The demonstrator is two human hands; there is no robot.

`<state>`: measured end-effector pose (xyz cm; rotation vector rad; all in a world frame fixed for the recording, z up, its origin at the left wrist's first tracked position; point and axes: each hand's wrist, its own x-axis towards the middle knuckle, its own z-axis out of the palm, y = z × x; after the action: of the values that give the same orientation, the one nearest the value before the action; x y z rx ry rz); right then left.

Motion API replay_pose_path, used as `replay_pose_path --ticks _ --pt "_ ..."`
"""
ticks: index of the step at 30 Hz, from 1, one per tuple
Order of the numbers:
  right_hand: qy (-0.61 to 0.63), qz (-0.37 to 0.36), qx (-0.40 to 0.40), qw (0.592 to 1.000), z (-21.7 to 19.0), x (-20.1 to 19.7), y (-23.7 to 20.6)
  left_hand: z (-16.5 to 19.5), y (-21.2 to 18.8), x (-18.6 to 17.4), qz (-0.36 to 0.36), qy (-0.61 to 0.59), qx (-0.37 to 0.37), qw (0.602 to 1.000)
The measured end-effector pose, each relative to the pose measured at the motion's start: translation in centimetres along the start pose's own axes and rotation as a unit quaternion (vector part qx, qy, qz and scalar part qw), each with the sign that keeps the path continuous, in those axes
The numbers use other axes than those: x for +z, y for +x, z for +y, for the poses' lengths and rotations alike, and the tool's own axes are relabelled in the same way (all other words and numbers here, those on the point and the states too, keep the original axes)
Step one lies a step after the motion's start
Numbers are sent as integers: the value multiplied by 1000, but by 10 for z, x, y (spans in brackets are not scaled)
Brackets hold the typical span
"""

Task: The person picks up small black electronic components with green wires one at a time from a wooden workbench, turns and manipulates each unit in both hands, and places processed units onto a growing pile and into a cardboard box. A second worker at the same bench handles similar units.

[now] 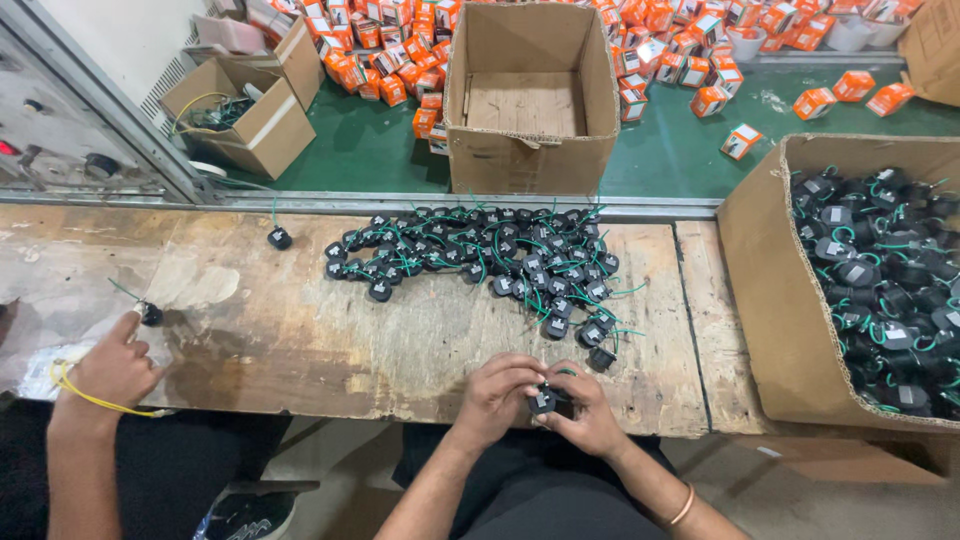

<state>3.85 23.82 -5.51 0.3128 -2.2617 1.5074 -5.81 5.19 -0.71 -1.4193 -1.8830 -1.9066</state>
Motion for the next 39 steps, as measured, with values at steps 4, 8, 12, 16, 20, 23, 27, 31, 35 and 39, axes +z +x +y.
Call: replay_pose_path --ticks 4,8,12,16,20,23,27,31,35,39 --pt "-50 36 -13 998 -4 8 -2 -18 -17 -3 -41 -59 -104 992" --pt "-62 19 -10 998 -6 16 -4 -37 -30 12 28 -352 -301 886" --pt "71 61 38 995 -6 16 -1 -50 -32 6 45 -226 -219 948" --pt "348 123 70 927 -10 15 3 -64 2 -9 146 -146 -280 937" --pt "186 17 17 982 -13 10 4 -67 35 -11 104 238 -149 954" --pt "61 -95 -46 993 -11 7 5 -62 41 -5 19 303 -117 946" --pt "79 -70 -4 994 -7 3 4 -54 36 -7 4 284 -227 932" --pt "89 -42 -3 995 -9 3 3 -51 43 -9 59 309 -126 941" --pt "55 -51 -16 997 -10 0 2 -57 48 -4 19 295 -91 951" --pt "79 -26 13 996 -7 -1 1 -72 36 -6 106 156 -265 946"
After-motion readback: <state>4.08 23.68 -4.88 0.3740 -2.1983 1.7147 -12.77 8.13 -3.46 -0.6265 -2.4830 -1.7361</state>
